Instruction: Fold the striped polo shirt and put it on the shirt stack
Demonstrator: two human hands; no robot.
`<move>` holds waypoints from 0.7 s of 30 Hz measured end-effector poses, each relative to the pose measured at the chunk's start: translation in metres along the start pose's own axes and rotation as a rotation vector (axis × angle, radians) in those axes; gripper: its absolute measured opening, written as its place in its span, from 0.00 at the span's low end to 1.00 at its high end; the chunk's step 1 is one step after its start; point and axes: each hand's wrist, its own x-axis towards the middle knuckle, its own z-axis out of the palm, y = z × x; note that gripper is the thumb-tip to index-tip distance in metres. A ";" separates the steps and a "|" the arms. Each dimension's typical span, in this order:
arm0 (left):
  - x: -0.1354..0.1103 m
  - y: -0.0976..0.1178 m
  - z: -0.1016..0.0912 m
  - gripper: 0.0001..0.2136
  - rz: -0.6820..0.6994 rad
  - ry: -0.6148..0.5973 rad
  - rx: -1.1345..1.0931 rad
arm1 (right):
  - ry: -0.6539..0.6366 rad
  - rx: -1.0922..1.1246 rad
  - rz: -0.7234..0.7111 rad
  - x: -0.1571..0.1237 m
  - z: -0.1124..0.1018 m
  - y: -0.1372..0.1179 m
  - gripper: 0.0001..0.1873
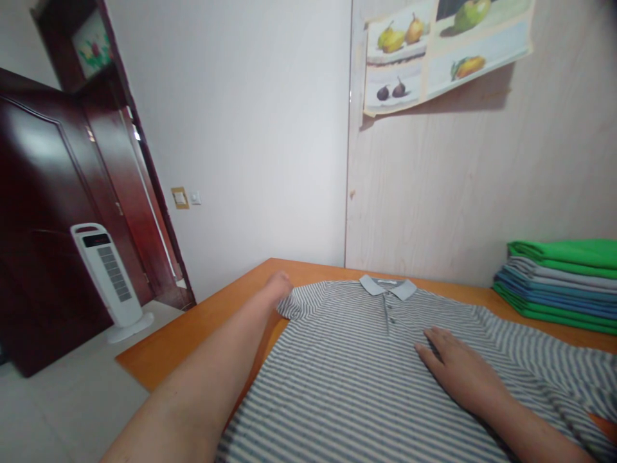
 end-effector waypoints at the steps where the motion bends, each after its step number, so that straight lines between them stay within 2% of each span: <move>1: -0.001 0.008 0.002 0.16 0.047 -0.011 0.006 | 0.000 0.000 0.000 0.000 0.000 0.000 0.36; 3: -0.007 0.025 0.009 0.14 0.172 -0.063 -0.008 | -0.005 -0.001 0.004 0.000 0.000 0.000 0.37; 6: -0.021 0.048 0.019 0.20 0.347 -0.203 -0.067 | -0.002 0.010 0.000 0.000 0.000 0.000 0.37; 9: -0.031 0.057 0.022 0.23 0.432 -0.254 -0.121 | 0.003 0.015 -0.005 0.000 -0.001 0.000 0.36; 12: -0.032 0.052 0.019 0.17 0.419 -0.167 -0.083 | -0.009 0.011 0.001 0.000 -0.003 -0.001 0.36; 14: -0.032 0.042 0.018 0.11 0.418 -0.157 -0.030 | -0.018 0.005 0.002 0.000 -0.004 -0.002 0.36; 18: -0.039 0.026 0.023 0.06 0.447 -0.224 0.065 | -0.023 -0.003 0.003 0.001 -0.004 -0.002 0.36; 21: -0.048 0.023 0.034 0.05 0.469 -0.275 0.108 | -0.024 -0.007 0.001 0.002 -0.003 -0.002 0.35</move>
